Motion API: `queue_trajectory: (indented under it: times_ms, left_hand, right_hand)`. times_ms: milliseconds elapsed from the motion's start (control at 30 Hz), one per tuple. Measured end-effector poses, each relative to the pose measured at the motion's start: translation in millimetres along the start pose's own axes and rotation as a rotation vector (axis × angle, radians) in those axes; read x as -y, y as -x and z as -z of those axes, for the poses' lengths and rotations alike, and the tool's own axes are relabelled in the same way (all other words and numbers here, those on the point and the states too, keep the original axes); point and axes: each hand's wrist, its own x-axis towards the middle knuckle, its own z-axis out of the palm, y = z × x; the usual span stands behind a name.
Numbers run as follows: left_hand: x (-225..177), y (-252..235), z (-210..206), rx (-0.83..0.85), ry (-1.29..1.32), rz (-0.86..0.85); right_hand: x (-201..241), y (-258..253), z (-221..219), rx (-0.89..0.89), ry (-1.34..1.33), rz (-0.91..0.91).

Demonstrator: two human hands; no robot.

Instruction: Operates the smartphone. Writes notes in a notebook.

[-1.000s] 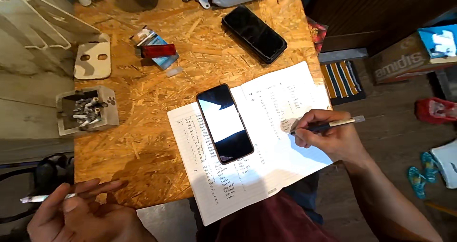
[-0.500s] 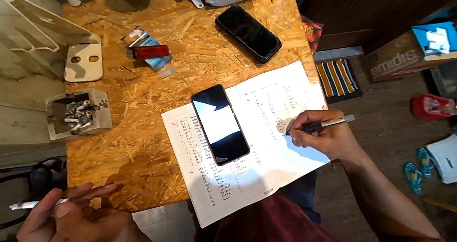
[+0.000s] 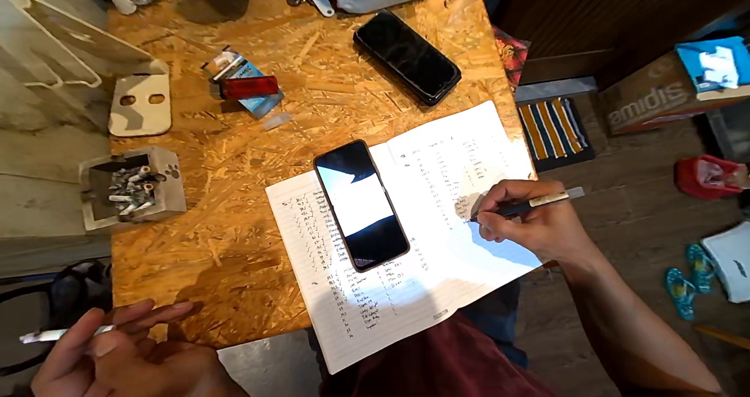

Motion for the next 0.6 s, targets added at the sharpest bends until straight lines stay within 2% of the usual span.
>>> queue_trajectory:
  times_ms: [600]
  left_hand:
    - [3.8, 0.6, 2.0, 0.007, 0.014, -0.009]
  right_hand:
    - [0.1, 0.0, -1.4, -0.026, -0.018, -0.011]
